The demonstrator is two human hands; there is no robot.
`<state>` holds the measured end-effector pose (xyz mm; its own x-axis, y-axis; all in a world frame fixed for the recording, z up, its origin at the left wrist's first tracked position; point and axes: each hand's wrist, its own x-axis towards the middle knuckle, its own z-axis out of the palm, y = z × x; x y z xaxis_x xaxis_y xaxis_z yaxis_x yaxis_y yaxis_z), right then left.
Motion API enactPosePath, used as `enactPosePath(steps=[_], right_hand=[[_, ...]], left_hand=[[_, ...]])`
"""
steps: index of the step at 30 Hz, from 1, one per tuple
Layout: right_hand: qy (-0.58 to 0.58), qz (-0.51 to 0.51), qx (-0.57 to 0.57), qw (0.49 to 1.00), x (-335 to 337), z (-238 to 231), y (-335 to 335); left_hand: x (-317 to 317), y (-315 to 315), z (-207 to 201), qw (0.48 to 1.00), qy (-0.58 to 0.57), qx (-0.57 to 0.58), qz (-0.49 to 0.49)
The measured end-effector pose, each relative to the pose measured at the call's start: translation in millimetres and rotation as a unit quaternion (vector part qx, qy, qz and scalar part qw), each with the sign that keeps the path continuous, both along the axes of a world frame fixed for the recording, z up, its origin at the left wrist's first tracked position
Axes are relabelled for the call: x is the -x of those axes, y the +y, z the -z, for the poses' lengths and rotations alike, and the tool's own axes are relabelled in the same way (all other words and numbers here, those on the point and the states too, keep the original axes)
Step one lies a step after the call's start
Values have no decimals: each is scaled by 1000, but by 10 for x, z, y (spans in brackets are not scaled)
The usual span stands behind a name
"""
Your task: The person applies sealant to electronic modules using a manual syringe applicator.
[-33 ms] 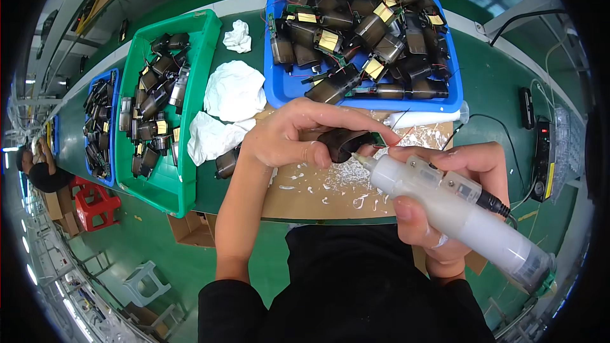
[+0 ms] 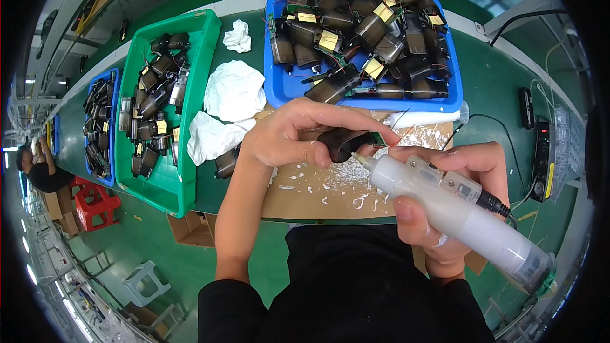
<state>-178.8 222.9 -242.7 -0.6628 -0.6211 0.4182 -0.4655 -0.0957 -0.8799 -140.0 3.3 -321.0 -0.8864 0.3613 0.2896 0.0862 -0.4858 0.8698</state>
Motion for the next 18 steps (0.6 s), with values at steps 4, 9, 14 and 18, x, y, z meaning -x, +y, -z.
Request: enactPosePath(steps=[4, 9, 14, 18], right_hand=[[-9, 8, 11, 1000, -14, 21, -5], [-27, 35, 10, 999, -58, 11, -22], [-48, 53, 17, 997, -70, 20, -23], [-80, 73, 27, 994, -88, 27, -29]], left_hand=[[-2, -42, 10, 1000, 16, 25, -1], [-12, -20, 18, 1000, 12, 18, -10], [-13, -3, -1, 1000, -10, 5, -3], [-9, 3, 12, 1000, -9, -2, -18]])
